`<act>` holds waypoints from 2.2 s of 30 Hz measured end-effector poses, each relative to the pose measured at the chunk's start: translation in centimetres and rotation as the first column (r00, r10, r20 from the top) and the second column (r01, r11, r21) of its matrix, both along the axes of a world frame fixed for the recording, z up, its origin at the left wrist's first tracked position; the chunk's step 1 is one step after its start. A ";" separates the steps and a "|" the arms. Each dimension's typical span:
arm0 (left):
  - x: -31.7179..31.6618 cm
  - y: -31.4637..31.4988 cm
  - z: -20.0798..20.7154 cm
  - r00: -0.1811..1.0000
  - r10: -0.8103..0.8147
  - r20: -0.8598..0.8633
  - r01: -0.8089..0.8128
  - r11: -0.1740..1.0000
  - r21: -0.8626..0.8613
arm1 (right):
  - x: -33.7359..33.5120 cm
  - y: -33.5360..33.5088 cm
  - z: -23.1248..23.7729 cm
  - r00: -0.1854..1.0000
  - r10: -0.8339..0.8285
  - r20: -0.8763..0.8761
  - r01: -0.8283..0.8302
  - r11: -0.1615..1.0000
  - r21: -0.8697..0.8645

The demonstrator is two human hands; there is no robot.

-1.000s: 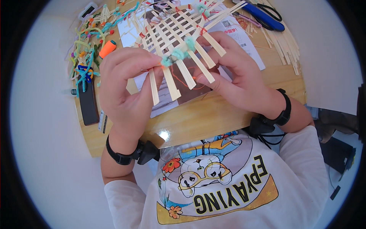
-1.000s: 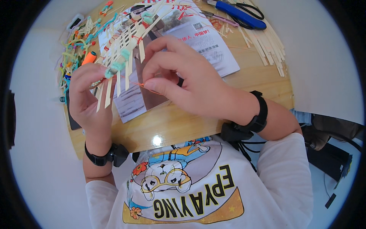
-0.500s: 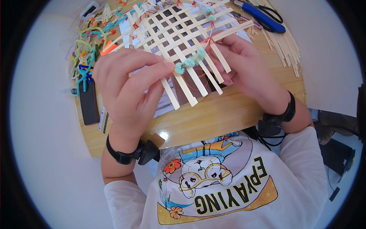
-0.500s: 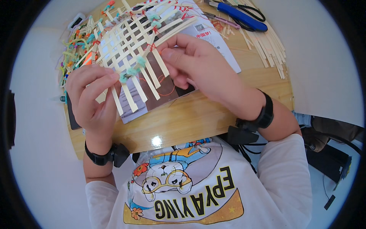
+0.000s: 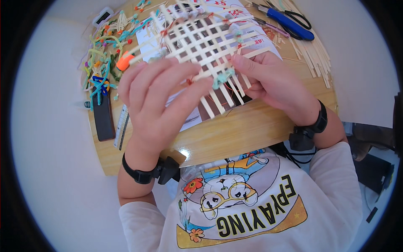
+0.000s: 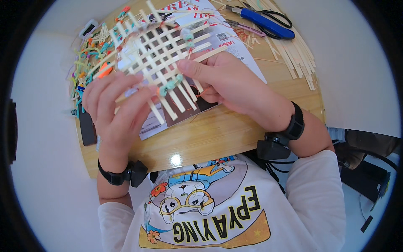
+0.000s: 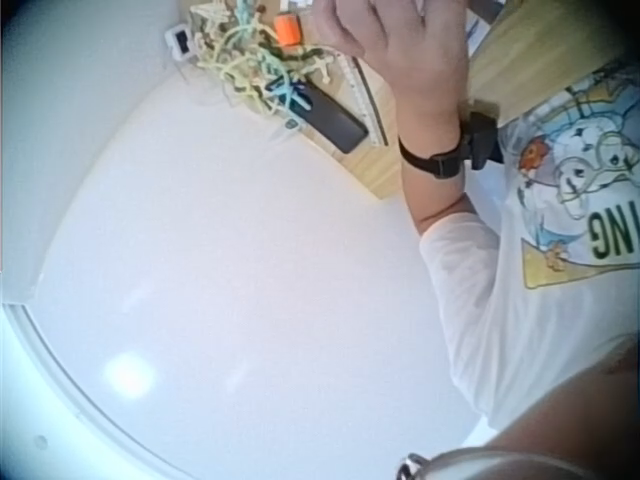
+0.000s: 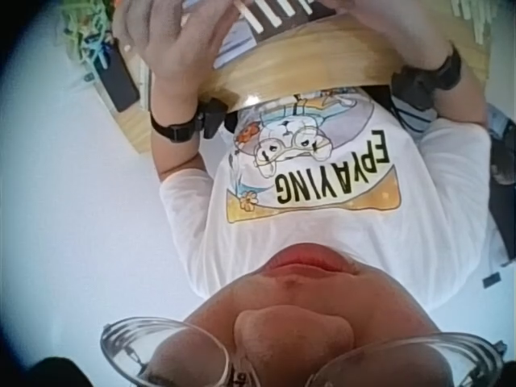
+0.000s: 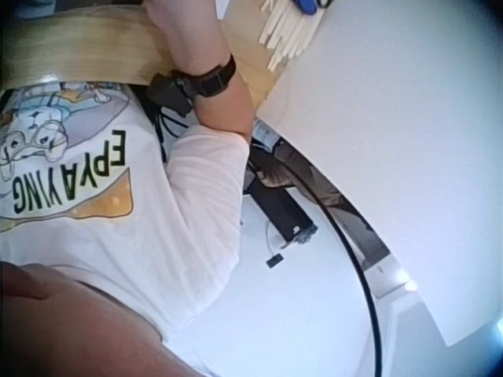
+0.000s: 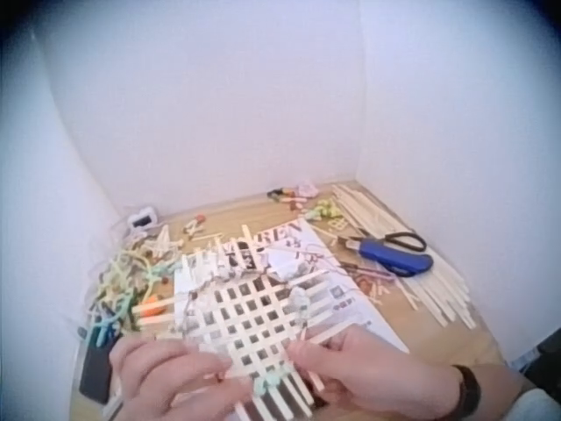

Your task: The recorder is weaving thin bamboo or wooden strips with orange thread to create a square-shaped craft object.

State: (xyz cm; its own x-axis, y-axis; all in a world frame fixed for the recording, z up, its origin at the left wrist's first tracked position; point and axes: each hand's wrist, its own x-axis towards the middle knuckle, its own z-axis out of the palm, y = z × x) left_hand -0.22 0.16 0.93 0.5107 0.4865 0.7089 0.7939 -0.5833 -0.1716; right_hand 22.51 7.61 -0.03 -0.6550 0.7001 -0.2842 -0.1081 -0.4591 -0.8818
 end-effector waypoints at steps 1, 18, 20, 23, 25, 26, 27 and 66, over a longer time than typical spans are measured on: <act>0.2 0.1 0.3 0.996 0.003 0.089 -0.001 0.999 -0.033 | 0.1 0.2 -0.3 0.999 -0.024 0.038 0.022 0.999 0.033; -0.8 2.0 -2.0 0.203 0.591 0.781 0.558 0.585 -0.588 | 0.0 0.8 -0.6 0.985 0.004 0.171 -0.049 0.965 0.258; -0.9 2.1 -2.3 0.194 0.582 0.790 0.568 0.590 -0.574 | -0.3 0.7 -0.6 0.985 -0.020 0.173 -0.031 0.958 0.286; -1.2 2.0 -2.5 0.200 0.567 0.799 0.580 0.589 -0.563 | -0.3 0.6 -0.4 0.988 -0.025 0.152 -0.021 0.956 0.293; -1.2 1.9 -2.5 0.213 0.561 0.800 0.582 0.584 -0.566 | -0.1 0.8 0.0 0.973 0.014 0.228 -0.064 0.975 0.215; -1.0 1.9 -2.4 0.258 0.545 0.798 0.543 0.601 -0.586 | 0.0 0.9 -0.3 0.974 0.012 0.228 -0.063 0.974 0.217; -0.8 1.8 -2.3 0.302 0.529 0.793 0.503 0.618 -0.604 | 0.1 1.1 -0.8 0.979 0.005 0.204 -0.048 0.977 0.207; -1.5 2.2 -1.4 0.203 0.336 0.920 0.452 0.801 -0.392 | 0.0 1.0 -1.5 0.984 -0.016 0.178 -0.028 0.969 0.246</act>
State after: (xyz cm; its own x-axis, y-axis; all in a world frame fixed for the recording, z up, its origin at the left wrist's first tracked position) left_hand -1.69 2.39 -0.44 -0.2923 0.9124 0.2864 0.0460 -0.2857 0.9572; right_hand 22.50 8.61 -1.48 -0.6144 0.7591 -0.2151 0.0618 -0.2255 -0.9723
